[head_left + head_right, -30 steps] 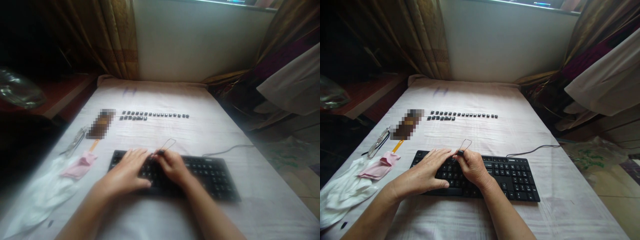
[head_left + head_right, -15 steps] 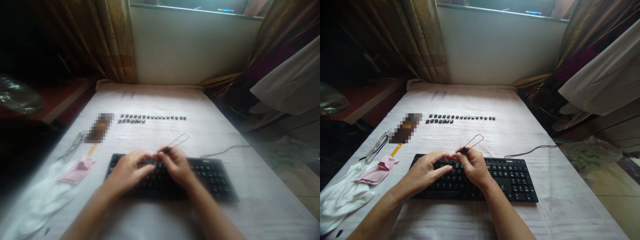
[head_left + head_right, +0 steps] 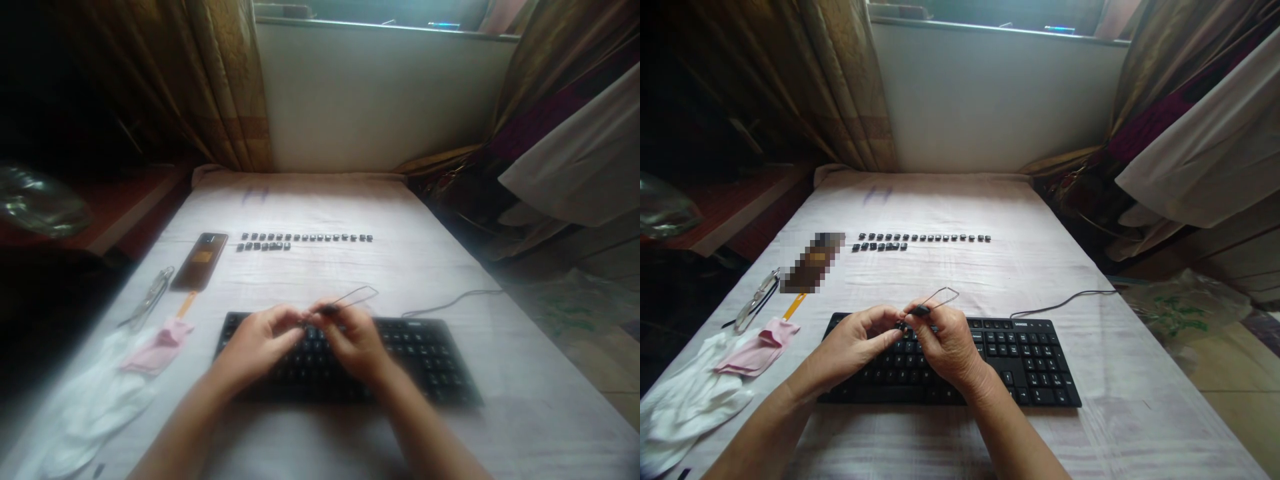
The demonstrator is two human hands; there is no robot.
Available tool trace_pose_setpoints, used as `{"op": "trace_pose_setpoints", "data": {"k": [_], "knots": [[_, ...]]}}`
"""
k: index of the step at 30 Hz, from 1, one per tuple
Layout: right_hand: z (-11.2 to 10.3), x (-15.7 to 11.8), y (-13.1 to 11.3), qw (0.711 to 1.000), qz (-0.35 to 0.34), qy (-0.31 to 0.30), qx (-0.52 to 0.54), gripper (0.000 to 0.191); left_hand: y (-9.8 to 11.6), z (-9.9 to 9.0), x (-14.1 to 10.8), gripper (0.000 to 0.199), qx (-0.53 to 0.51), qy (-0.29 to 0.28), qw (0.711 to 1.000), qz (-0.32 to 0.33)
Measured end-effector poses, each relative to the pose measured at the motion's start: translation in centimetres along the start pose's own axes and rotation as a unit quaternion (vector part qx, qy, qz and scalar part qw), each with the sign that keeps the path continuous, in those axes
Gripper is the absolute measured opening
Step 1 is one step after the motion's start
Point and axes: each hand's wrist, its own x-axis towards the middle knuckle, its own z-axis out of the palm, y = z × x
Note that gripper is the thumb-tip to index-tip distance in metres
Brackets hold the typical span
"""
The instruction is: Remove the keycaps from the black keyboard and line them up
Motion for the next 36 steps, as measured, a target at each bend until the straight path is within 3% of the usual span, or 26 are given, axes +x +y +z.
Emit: {"op": "trace_pose_setpoints", "data": {"k": [4, 11, 17, 21, 26, 29, 36], "knots": [[0.0, 0.1, -0.2, 1.000, -0.015, 0.010, -0.010, 0.011, -0.5, 0.1, 0.3, 0.021, -0.075, -0.013, 0.997, -0.024], [-0.2, 0.3, -0.6, 0.999, -0.037, 0.027, -0.027, 0.013, -0.6, -0.1, 0.5, 0.026, -0.107, -0.017, 0.991, -0.075], [-1.6, 0.5, 0.1, 0.995, 0.031, 0.094, 0.016, 0.009, 0.3, -0.4, 0.1, 0.031, -0.102, -0.001, 0.991, -0.087], [-2.8, 0.7, 0.8, 0.991, 0.056, 0.116, 0.031, 0.007, -0.4, -1.6, 0.7, 0.032, -0.030, 0.054, 0.997, -0.051], [-3.6, 0.8, 1.0, 0.988, 0.050, 0.139, 0.038, 0.007, -1.8, -4.3, 4.7, 0.029, 0.189, 0.118, 0.975, 0.007], [-3.9, 0.8, 0.9, 0.989, 0.041, 0.141, 0.033, 0.007, -2.0, -5.4, 8.1, 0.026, 0.243, 0.138, 0.960, 0.015], [-4.5, 1.0, 0.8, 0.990, 0.034, 0.138, 0.012, 0.008, -1.5, -5.3, 13.8, 0.018, 0.351, 0.148, 0.923, 0.053]]}}
